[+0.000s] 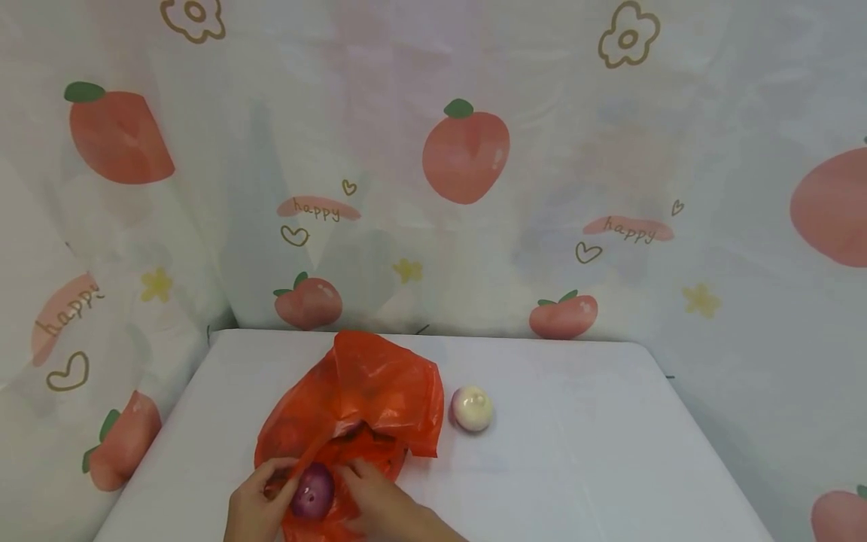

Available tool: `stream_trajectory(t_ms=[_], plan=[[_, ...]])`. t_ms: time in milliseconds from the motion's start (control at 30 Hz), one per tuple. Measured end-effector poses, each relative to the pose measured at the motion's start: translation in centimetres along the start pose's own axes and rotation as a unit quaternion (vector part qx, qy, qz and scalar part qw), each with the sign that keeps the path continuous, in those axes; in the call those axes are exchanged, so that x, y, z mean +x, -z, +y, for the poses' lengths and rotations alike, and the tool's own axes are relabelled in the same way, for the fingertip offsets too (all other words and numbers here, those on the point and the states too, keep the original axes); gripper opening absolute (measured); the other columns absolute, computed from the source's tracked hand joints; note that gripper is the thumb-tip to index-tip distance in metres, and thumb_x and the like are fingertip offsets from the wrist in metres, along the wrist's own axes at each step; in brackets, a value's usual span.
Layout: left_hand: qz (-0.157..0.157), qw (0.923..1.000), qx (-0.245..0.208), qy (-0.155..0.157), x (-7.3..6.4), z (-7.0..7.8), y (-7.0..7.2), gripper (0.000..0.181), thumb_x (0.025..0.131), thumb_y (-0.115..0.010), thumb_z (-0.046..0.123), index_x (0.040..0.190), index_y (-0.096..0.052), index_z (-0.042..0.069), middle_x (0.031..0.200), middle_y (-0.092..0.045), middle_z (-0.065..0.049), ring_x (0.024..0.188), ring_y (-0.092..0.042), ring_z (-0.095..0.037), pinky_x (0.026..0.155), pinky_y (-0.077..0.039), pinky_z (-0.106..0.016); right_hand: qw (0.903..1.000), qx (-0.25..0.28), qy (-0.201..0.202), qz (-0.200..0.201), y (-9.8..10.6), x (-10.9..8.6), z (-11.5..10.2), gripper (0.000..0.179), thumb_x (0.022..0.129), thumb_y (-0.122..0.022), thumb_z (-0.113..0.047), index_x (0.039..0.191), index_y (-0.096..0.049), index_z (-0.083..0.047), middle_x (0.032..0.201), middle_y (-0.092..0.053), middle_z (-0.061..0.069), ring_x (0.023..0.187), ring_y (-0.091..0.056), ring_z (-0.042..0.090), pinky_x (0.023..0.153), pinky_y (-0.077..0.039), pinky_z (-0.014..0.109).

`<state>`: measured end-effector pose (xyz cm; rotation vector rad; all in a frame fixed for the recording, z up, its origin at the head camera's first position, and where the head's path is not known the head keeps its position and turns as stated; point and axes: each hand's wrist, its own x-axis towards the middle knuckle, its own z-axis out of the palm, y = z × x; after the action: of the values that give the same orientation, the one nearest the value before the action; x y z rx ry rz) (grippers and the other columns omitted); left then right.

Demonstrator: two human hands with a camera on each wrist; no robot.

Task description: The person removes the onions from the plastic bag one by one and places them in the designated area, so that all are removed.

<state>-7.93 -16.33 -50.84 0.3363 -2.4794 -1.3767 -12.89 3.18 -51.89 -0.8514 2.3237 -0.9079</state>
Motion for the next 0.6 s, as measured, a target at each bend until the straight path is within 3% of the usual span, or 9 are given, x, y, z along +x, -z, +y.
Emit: stream_trajectory(t_ms=[33,100,200,300,433,467,533,567,600], plan=[[0.004,1.0,0.001,-0.004,0.0,0.0,-0.1,0.018,0.077,-0.074,0.003,0.094,-0.07,0.009,0.08,-0.067,0.001,0.071,-0.06,-0.007,0.059,-0.05,-0.023,0.9998,0.021,-0.001,-0.004,-0.1,0.1,0.0,0.074,0.079,-0.075,-0.032,0.141,-0.034,-0.034,0.13,-0.038,-0.016,0.11,-0.043,0.002,0.088,-0.047,0.035],[0.01,0.9999,0.003,-0.014,-0.1,-0.2,-0.1,0.018,0.077,-0.074,0.002,0.093,-0.07,0.009,0.079,-0.067,0.002,0.07,-0.06,-0.006,0.059,-0.05,-0.023,0.9995,0.014,0.027,0.003,-0.4,0.3,0.1,0.078,0.079,-0.073,-0.039,0.144,-0.029,-0.035,0.133,-0.036,-0.016,0.114,-0.041,0.001,0.091,-0.045,0.035],[0.013,0.9997,0.005,-0.022,-0.1,-0.3,-0.2,0.018,0.077,-0.074,0.002,0.093,-0.07,0.01,0.078,-0.067,0.002,0.069,-0.06,-0.006,0.059,-0.05,-0.023,0.9965,-0.04,0.07,0.021,-0.7,0.9,0.0,0.084,0.08,-0.067,-0.048,0.148,-0.022,-0.029,0.138,-0.034,-0.013,0.12,-0.038,0.003,0.094,-0.042,0.032],[0.005,0.9999,0.004,-0.015,-0.1,-0.2,-0.2,0.018,0.077,-0.074,0.003,0.093,-0.07,0.009,0.079,-0.067,0.001,0.071,-0.061,-0.007,0.06,-0.05,-0.023,0.9873,-0.108,0.107,0.047,-0.9,1.6,-0.4,0.085,0.082,-0.062,-0.051,0.149,-0.021,-0.019,0.138,-0.035,-0.007,0.122,-0.038,0.005,0.095,-0.04,0.029],[-0.01,1.0,0.0,0.001,0.0,0.1,0.0,0.017,0.079,-0.073,0.004,0.095,-0.069,0.008,0.081,-0.067,-0.001,0.072,-0.062,-0.009,0.061,-0.05,-0.022,0.9874,-0.091,0.118,0.055,-1.1,2.2,-0.8,0.077,0.084,-0.063,-0.046,0.146,-0.026,-0.02,0.135,-0.037,-0.009,0.121,-0.038,0.004,0.095,-0.04,0.029],[-0.01,0.9999,-0.001,-0.003,0.0,0.2,0.0,0.017,0.079,-0.073,0.004,0.094,-0.069,0.008,0.081,-0.067,-0.001,0.072,-0.062,-0.01,0.061,-0.05,-0.023,0.9935,-0.028,0.103,0.039,-1.1,2.1,-0.9,0.071,0.086,-0.065,-0.042,0.144,-0.028,-0.024,0.134,-0.038,-0.012,0.119,-0.039,0.004,0.094,-0.042,0.03],[-0.006,0.9999,-0.003,-0.012,0.0,0.2,0.1,0.016,0.079,-0.073,0.004,0.094,-0.069,0.008,0.08,-0.067,-0.002,0.072,-0.062,-0.009,0.06,-0.05,-0.023,0.9946,0.069,0.075,0.02,-0.9,2.1,-1.0,0.064,0.086,-0.066,-0.037,0.14,-0.031,-0.029,0.131,-0.039,-0.016,0.117,-0.04,0.002,0.093,-0.043,0.031],[-0.002,0.9998,-0.004,-0.017,-0.1,0.2,0.1,0.016,0.078,-0.073,0.003,0.093,-0.069,0.008,0.08,-0.067,-0.002,0.072,-0.061,-0.008,0.06,-0.05,-0.023,0.9873,0.15,0.051,0.004,-0.8,2.0,-1.1,0.058,0.088,-0.065,-0.034,0.137,-0.033,-0.031,0.129,-0.039,-0.016,0.116,-0.042,0.004,0.091,-0.044,0.034],[0.003,0.9997,-0.004,-0.022,-0.1,0.2,0.1,0.017,0.078,-0.074,0.003,0.093,-0.069,0.008,0.079,-0.067,-0.002,0.071,-0.061,-0.007,0.06,-0.05,-0.023,0.97,0.242,0.018,-0.011,-0.8,2.0,-1.2,0.052,0.09,-0.062,-0.035,0.134,-0.036,-0.031,0.128,-0.041,-0.014,0.114,-0.044,0.006,0.091,-0.045,0.037]])
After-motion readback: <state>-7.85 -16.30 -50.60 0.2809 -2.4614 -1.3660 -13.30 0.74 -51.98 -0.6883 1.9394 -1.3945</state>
